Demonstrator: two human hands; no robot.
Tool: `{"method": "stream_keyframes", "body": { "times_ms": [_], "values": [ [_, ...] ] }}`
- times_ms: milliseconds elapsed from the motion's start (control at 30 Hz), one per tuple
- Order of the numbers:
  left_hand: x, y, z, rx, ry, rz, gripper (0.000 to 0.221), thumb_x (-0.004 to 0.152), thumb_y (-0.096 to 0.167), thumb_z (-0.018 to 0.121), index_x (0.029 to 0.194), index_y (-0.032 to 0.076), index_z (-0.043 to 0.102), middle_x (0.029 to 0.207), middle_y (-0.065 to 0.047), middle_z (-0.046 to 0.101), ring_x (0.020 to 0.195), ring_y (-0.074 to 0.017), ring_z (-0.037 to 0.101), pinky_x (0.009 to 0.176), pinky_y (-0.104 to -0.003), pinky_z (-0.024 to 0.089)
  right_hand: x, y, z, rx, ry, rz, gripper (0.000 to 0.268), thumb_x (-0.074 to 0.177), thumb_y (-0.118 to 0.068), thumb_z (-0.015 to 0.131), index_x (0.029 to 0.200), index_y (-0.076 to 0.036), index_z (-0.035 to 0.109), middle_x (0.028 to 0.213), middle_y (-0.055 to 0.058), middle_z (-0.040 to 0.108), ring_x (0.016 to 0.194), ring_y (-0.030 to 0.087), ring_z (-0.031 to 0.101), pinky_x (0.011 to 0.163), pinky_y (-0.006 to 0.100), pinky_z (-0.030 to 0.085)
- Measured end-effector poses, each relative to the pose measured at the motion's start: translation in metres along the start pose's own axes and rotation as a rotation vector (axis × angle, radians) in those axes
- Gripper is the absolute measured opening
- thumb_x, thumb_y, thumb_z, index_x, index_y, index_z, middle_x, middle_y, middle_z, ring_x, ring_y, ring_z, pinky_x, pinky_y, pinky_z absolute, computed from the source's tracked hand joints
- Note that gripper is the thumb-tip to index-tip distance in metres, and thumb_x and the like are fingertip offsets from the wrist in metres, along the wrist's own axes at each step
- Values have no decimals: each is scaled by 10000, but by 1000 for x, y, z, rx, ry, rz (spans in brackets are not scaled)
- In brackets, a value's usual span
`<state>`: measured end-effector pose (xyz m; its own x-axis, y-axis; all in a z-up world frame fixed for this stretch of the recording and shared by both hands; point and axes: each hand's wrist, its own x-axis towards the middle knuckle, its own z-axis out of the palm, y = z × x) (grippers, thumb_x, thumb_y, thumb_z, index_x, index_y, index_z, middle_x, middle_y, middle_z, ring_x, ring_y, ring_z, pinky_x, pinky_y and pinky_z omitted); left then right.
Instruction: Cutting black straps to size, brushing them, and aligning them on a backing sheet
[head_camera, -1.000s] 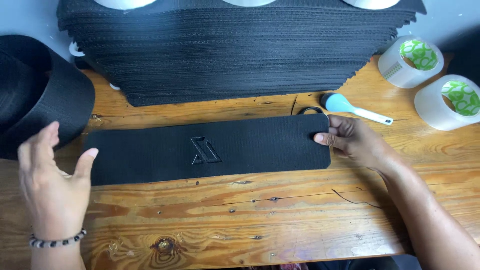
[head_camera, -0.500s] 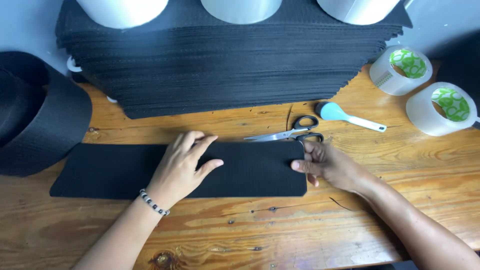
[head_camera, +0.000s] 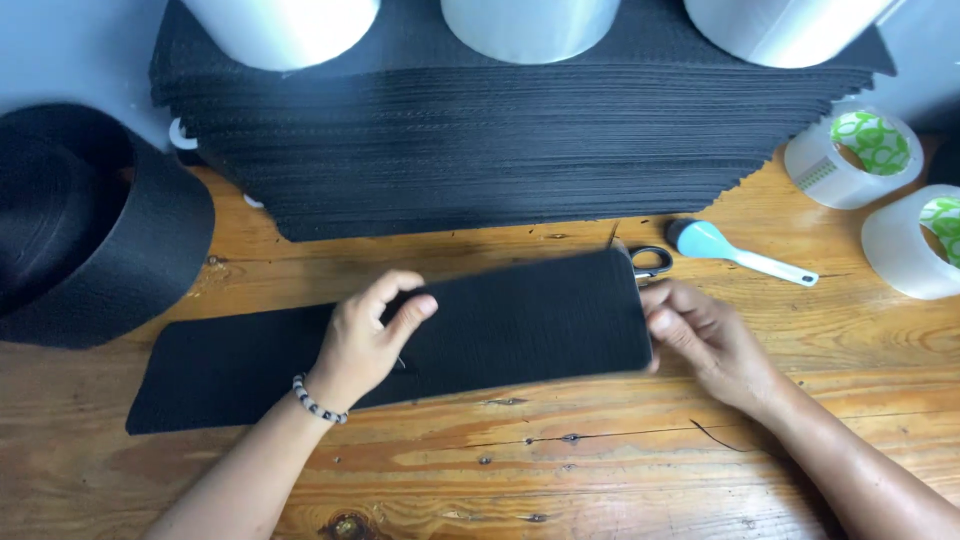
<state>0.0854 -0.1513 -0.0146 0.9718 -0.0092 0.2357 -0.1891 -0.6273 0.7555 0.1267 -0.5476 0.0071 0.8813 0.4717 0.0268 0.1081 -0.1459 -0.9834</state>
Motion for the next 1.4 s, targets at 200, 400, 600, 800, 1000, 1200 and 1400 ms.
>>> {"method": "stream_keyframes", "body": {
  "times_ms": [200,400,600,800,1000,1200,1400],
  "values": [
    [9,4,-17,-153,152,-105,260,1021,334,653,1117,95,687,1008,-191,748,1074,-412,696,919,-513,529,24,-50,14,-815,205,-210,260,955,-189,736,1167,-45,692,983,174,728,819,376,718,749,470,574],
    [7,2,-13,-186,148,-94,245,1008,306,683,1104,81,701,987,-197,748,1055,-406,706,909,-508,534,31,-36,4,-1122,183,-413,426,925,-227,750,1302,-54,653,1271,138,662,1206,375,626,995,452,540],
    [7,1,-20,-234,191,-102,220,1043,299,631,1110,100,696,954,-175,735,1004,-323,704,899,-503,523,28,-16,-8,-1198,115,-386,315,926,-310,740,1157,-104,686,1117,84,665,1111,339,638,939,402,543],
    [6,-8,-19,-290,232,-62,198,1064,256,619,1078,74,696,926,-148,720,1006,-212,658,922,-445,523,19,-16,1,-1151,5,-222,652,808,-418,804,1359,-133,606,1143,97,618,1121,354,602,966,453,525],
    [4,-7,-19,-340,221,-64,198,1060,247,622,1072,64,696,848,-117,692,927,-159,610,887,-401,525,17,-2,1,-1082,53,-446,285,787,-342,816,971,-175,675,1008,36,560,899,277,607,834,380,547],
    [2,-6,-17,-307,221,-100,266,1038,330,602,1078,70,639,904,0,617,838,-95,553,789,-256,445,2,-25,-49,-835,229,-361,139,962,-159,632,995,-65,535,1012,120,554,915,269,569,809,370,431],
    [2,-1,-21,-267,239,-121,265,1035,338,613,1073,79,651,923,12,646,859,-96,585,803,-257,468,14,-18,-93,-1289,417,-425,206,1032,-65,847,1169,-26,698,1439,267,478,1277,471,436,1062,542,423]
  ]
}}
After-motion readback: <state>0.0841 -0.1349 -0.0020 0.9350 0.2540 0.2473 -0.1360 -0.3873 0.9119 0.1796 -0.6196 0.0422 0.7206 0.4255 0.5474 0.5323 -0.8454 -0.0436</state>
